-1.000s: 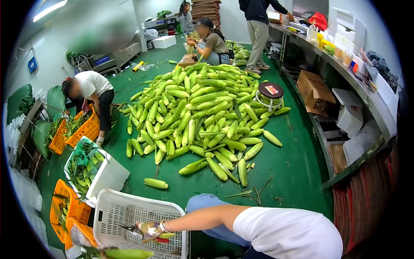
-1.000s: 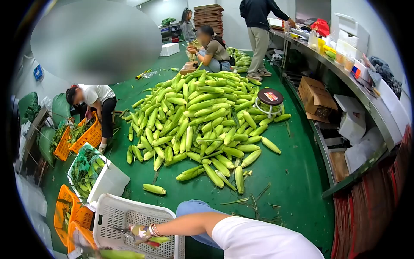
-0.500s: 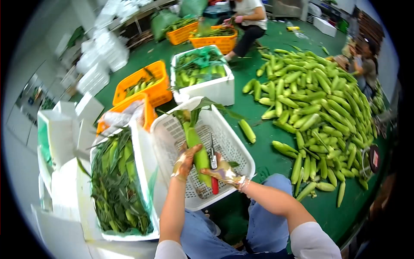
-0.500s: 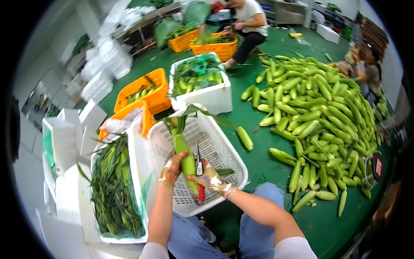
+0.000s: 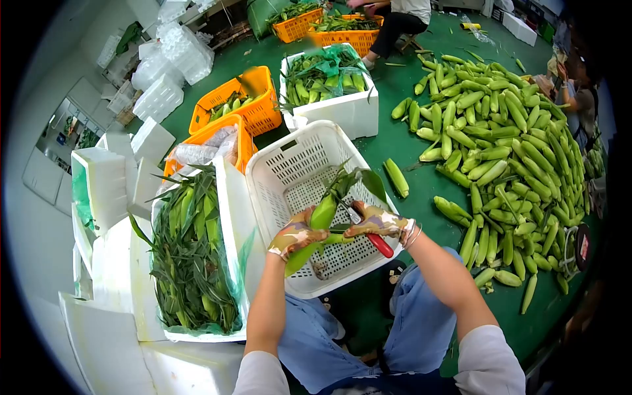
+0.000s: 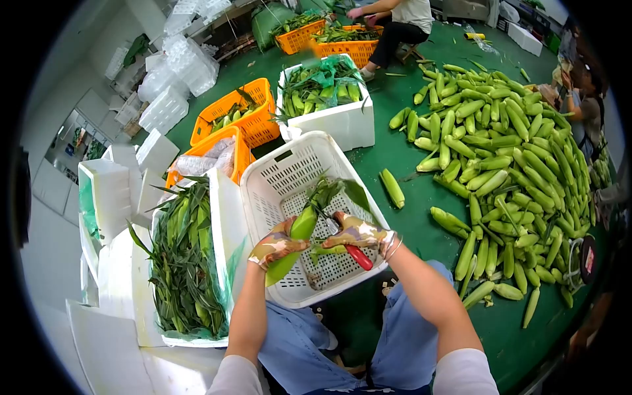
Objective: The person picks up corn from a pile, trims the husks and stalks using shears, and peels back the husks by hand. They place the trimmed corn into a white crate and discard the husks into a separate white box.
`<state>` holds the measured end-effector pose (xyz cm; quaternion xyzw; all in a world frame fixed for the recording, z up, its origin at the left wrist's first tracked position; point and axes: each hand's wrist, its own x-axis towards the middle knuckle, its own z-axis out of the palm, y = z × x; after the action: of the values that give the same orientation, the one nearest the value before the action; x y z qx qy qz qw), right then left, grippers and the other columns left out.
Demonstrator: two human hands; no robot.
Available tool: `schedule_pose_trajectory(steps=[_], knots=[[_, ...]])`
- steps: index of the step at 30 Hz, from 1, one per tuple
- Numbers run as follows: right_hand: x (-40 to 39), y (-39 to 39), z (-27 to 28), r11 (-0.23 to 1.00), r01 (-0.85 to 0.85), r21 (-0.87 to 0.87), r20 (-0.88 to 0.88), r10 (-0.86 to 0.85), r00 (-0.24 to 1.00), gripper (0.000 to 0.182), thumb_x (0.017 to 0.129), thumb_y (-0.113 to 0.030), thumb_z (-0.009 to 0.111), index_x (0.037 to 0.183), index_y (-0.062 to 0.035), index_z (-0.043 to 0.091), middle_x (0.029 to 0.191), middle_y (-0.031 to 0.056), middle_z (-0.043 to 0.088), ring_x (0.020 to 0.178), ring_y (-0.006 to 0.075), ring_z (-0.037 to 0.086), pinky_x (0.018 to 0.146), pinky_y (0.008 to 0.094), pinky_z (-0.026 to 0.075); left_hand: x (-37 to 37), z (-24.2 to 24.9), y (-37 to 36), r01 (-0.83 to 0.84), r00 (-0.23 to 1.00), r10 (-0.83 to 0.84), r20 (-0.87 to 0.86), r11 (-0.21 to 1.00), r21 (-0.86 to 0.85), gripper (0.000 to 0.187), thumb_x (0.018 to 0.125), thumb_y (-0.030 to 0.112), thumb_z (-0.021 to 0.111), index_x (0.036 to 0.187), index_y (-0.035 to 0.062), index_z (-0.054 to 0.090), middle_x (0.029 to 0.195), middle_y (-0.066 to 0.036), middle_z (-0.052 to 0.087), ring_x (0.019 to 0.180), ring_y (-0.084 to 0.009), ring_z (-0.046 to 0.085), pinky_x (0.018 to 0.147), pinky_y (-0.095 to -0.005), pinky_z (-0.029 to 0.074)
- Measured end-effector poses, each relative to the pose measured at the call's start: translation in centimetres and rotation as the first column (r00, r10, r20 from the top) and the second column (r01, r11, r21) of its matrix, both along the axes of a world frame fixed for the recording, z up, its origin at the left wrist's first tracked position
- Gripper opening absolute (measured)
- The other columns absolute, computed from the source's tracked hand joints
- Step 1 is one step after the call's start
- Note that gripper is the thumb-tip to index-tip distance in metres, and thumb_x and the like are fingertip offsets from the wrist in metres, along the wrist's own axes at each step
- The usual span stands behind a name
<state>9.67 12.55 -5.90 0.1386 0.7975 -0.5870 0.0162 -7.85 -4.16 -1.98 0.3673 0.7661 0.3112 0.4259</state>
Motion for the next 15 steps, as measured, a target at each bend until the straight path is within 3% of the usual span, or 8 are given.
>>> schedule_pose_trajectory(steps=[2, 4, 5, 7, 8, 11, 13, 15], knots=[[0.4, 0.2, -0.1, 0.998, -0.013, 0.064, -0.029, 0.015, 0.999, 0.080, 0.070, -0.040, 0.075, 0.122, 0.0100, 0.043, 0.110, 0.0216, 0.055, 0.099, 0.0259, 0.056, 0.087, 0.0317, 0.045, 0.4, 1.0, -0.2, 0.111, 0.993, -0.113, -0.043, 0.992, -0.065, 0.096, 0.063, 0.030, 0.080, 0.138, -0.0027, 0.029, 0.130, -0.020, 0.047, 0.120, -0.0287, 0.045, 0.101, -0.0300, 0.033], [0.7, -0.1, 0.7, 0.971, -0.010, -0.238, 0.082, 0.031, 0.996, 0.053, 0.073, -0.033, 0.074, 0.103, 0.0065, 0.055, 0.081, 0.0113, 0.061, 0.064, 0.0155, 0.059, 0.058, 0.0266, 0.050, -0.8, -1.4, -1.0, 0.059, 0.998, -0.057, -0.038, 0.998, 0.037, 0.089, 0.063, 0.025, 0.079, 0.135, -0.0015, 0.034, 0.123, -0.018, 0.051, 0.112, -0.0258, 0.050, 0.096, -0.0286, 0.037], [0.9, -1.4, 1.3, 0.918, 0.214, -0.335, 0.079, -0.198, 0.977, 0.032, 0.075, -0.026, 0.071, 0.085, 0.0021, 0.059, 0.060, 0.0014, 0.054, 0.043, 0.0067, 0.048, 0.040, 0.0228, 0.042, -1.3, -2.2, -1.2, -0.002, 1.000, 0.005, -0.025, 0.990, 0.143, 0.082, 0.064, 0.021, 0.078, 0.133, -0.0003, 0.038, 0.116, -0.015, 0.056, 0.105, -0.0229, 0.054, 0.091, -0.0272, 0.041], [-0.4, -0.5, -1.4, 0.777, 0.394, -0.491, 0.150, -0.371, 0.917, 0.029, 0.079, -0.025, 0.068, 0.083, 0.0020, 0.059, 0.057, 0.0029, 0.054, 0.045, 0.0084, 0.049, 0.042, 0.0253, 0.045, -1.7, -0.8, -1.4, -0.009, 0.999, 0.012, -0.032, 0.996, 0.093, 0.078, 0.065, 0.016, 0.077, 0.132, 0.0000, 0.039, 0.112, -0.013, 0.057, 0.099, -0.0216, 0.056, 0.090, -0.0284, 0.043], [-0.3, -0.2, -0.8, 0.737, 0.373, -0.564, 0.179, -0.331, 0.926, 0.028, 0.081, -0.026, 0.066, 0.081, 0.0019, 0.059, 0.057, 0.0036, 0.054, 0.046, 0.0093, 0.050, 0.043, 0.0253, 0.046, -2.5, -0.7, -1.9, -0.128, 0.986, 0.114, 0.121, 0.985, 0.119, 0.077, 0.065, 0.015, 0.077, 0.131, 0.0005, 0.040, 0.112, -0.013, 0.058, 0.098, -0.0211, 0.057, 0.089, -0.0295, 0.044], [0.8, -1.3, 0.7, 0.880, 0.134, -0.456, 0.037, -0.131, 0.991, 0.032, 0.082, -0.030, 0.067, 0.085, 0.0012, 0.059, 0.064, 0.0037, 0.057, 0.050, 0.0105, 0.053, 0.045, 0.0258, 0.047, -3.9, -0.6, -2.7, -0.257, 0.927, 0.179, 0.328, 0.942, 0.214, 0.072, 0.066, 0.015, 0.074, 0.130, 0.0014, 0.043, 0.110, -0.011, 0.059, 0.094, -0.0201, 0.058, 0.084, -0.0320, 0.049], [0.8, -1.8, -0.6, 0.921, 0.005, -0.390, 0.054, 0.017, 0.998, 0.055, 0.082, -0.040, 0.066, 0.113, 0.0013, 0.048, 0.087, 0.0055, 0.062, 0.070, 0.0095, 0.057, 0.061, 0.0236, 0.049, -3.9, -1.2, -2.8, -0.221, 0.809, -0.054, 0.585, 0.895, 0.388, 0.070, 0.066, 0.017, 0.073, 0.128, 0.0005, 0.044, 0.108, -0.011, 0.060, 0.092, -0.0203, 0.060, 0.082, -0.0316, 0.050], [1.2, -2.0, 0.6, 0.970, -0.036, -0.242, 0.034, 0.045, 0.998, 0.063, 0.080, -0.044, 0.067, 0.116, 0.0018, 0.045, 0.095, 0.0079, 0.061, 0.078, 0.0098, 0.057, 0.069, 0.0216, 0.047, -3.4, -1.4, -2.3, -0.211, 0.753, -0.115, 0.648, 0.891, 0.402, 0.070, 0.066, 0.019, 0.073, 0.127, -0.0005, 0.045, 0.107, -0.011, 0.061, 0.089, -0.0202, 0.061, 0.081, -0.0317, 0.051]])
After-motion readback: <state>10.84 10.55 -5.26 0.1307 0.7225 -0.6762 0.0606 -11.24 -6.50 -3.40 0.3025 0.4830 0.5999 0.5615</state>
